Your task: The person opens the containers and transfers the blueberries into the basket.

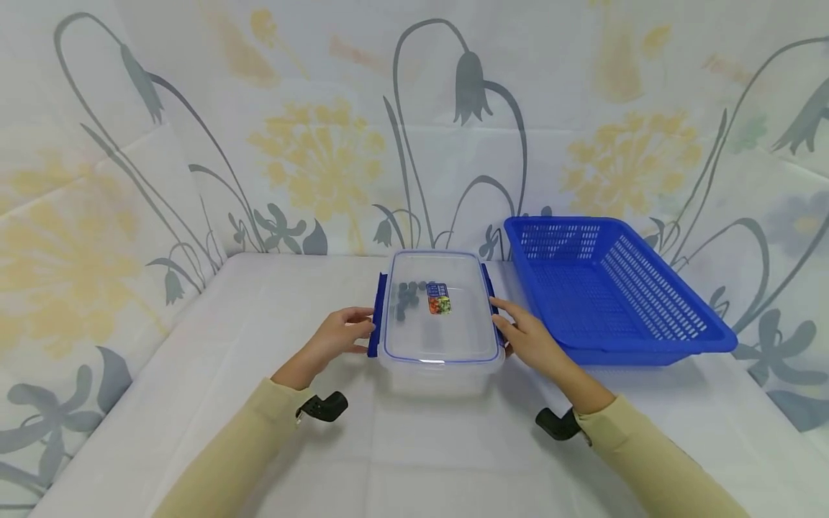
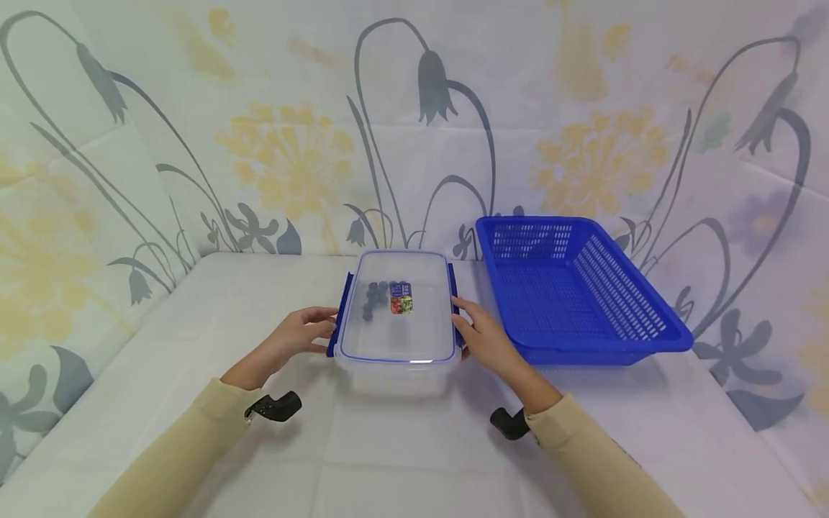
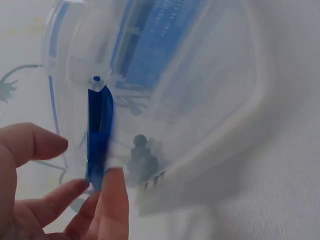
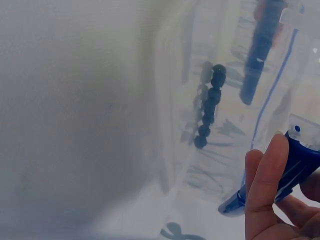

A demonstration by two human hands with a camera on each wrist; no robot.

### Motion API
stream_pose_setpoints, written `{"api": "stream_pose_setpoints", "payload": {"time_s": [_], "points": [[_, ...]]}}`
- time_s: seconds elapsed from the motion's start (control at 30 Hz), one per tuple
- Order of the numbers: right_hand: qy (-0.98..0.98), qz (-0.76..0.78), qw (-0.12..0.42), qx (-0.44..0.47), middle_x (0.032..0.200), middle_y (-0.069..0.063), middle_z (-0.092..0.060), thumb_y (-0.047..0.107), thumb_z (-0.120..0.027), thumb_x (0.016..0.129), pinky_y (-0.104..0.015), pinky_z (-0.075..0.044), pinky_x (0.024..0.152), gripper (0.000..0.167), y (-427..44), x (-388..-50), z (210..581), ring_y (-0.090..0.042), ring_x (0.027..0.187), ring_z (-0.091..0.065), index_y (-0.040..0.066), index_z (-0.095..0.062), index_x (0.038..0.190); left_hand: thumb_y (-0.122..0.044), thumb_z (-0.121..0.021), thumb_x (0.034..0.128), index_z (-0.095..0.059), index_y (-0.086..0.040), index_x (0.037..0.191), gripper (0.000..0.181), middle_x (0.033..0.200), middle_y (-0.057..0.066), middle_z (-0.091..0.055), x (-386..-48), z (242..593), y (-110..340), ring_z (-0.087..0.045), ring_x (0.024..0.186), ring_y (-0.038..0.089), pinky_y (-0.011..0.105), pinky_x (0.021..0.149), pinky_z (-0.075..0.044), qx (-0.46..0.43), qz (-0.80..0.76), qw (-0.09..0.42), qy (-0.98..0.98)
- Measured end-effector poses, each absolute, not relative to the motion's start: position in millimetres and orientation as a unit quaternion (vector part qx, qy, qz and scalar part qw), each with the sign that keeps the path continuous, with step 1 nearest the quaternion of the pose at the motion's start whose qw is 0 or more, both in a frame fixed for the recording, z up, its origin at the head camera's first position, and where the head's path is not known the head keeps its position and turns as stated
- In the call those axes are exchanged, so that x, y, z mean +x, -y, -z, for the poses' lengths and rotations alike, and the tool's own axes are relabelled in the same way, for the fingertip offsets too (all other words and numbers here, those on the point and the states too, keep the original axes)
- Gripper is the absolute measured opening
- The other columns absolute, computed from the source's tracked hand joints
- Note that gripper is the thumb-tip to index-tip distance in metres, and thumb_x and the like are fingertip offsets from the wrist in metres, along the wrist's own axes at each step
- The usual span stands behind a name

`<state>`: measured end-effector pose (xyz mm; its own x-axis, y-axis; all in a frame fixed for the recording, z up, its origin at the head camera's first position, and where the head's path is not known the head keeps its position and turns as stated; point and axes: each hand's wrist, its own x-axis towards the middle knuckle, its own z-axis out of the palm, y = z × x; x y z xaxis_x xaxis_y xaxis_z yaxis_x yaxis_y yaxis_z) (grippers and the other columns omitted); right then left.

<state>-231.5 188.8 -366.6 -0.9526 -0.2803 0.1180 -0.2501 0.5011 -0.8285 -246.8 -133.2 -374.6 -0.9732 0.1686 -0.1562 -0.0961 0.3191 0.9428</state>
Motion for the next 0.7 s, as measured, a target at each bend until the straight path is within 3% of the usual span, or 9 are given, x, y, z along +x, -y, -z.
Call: {"api": "stream_pose_setpoints", "payload": {"time_s": [0.1, 0.27, 0.4, 0.57, 0.7], "points": [[-0.867, 0.478, 0.023, -0.142, 0.098, -0.022, -0.059, 0.017, -0.043, 0.100, -0.034, -0.054, 0.058, 0.046, -189.9, -233.3, 367.3, -0.020, 0.072, -0.060, -0.002, -0.034, 0.141, -0.020, -0.055, 0.0933, -0.048, -0.001, 0.133, 0.044, 0.125, 0.017, -0.052, -244.0, 372.3, 129.7, -0.056, 0.107, 0.028, 0.039, 0.087, -0.050, 0.042, -0.560, 0.107, -0.821], [-0.861, 0.491, 0.028, -0.131, 0.099, -0.022, -0.059, 0.014, -0.044, 0.100, -0.034, -0.054, 0.058, 0.044, -190.1, -235.1, 368.1, -0.021, 0.073, -0.060, 0.000, -0.035, 0.140, -0.023, -0.060, 0.0906, -0.044, 0.001, 0.134, 0.052, 0.118, 0.017, -0.054, -240.6, 366.6, 123.5, -0.060, 0.097, 0.027, 0.038, 0.087, -0.050, 0.071, -0.568, 0.107, -0.813], [-0.852, 0.510, 0.023, -0.119, 0.111, -0.025, -0.055, 0.012, -0.044, 0.099, -0.034, -0.053, 0.057, 0.044, -189.3, -237.7, 367.7, -0.020, 0.072, -0.060, -0.002, -0.035, 0.140, -0.026, -0.071, 0.0833, -0.039, -0.005, 0.139, 0.067, 0.123, 0.016, -0.050, -238.6, 365.2, 118.5, -0.058, 0.097, 0.025, 0.039, 0.086, -0.050, 0.057, -0.559, 0.113, -0.819], [-0.840, 0.532, 0.024, -0.104, 0.135, -0.024, -0.039, 0.011, -0.043, 0.099, -0.031, -0.052, 0.057, 0.048, -187.8, -241.7, 369.1, -0.020, 0.075, -0.059, -0.004, -0.028, 0.142, -0.026, -0.077, 0.0779, -0.033, -0.010, 0.142, 0.080, 0.128, 0.015, -0.044, -237.1, 365.4, 115.2, -0.055, 0.101, 0.025, 0.038, 0.084, -0.051, 0.057, -0.558, 0.122, -0.819], [-0.836, 0.539, 0.024, -0.103, 0.133, -0.026, -0.041, 0.012, -0.042, 0.100, -0.030, -0.052, 0.056, 0.049, -186.1, -243.0, 370.1, -0.019, 0.075, -0.059, -0.006, -0.026, 0.142, -0.023, -0.077, 0.0777, -0.032, -0.009, 0.143, 0.080, 0.127, 0.016, -0.043, -236.6, 365.0, 116.0, -0.054, 0.101, 0.027, 0.037, 0.082, -0.052, 0.061, -0.570, 0.122, -0.810]]}}
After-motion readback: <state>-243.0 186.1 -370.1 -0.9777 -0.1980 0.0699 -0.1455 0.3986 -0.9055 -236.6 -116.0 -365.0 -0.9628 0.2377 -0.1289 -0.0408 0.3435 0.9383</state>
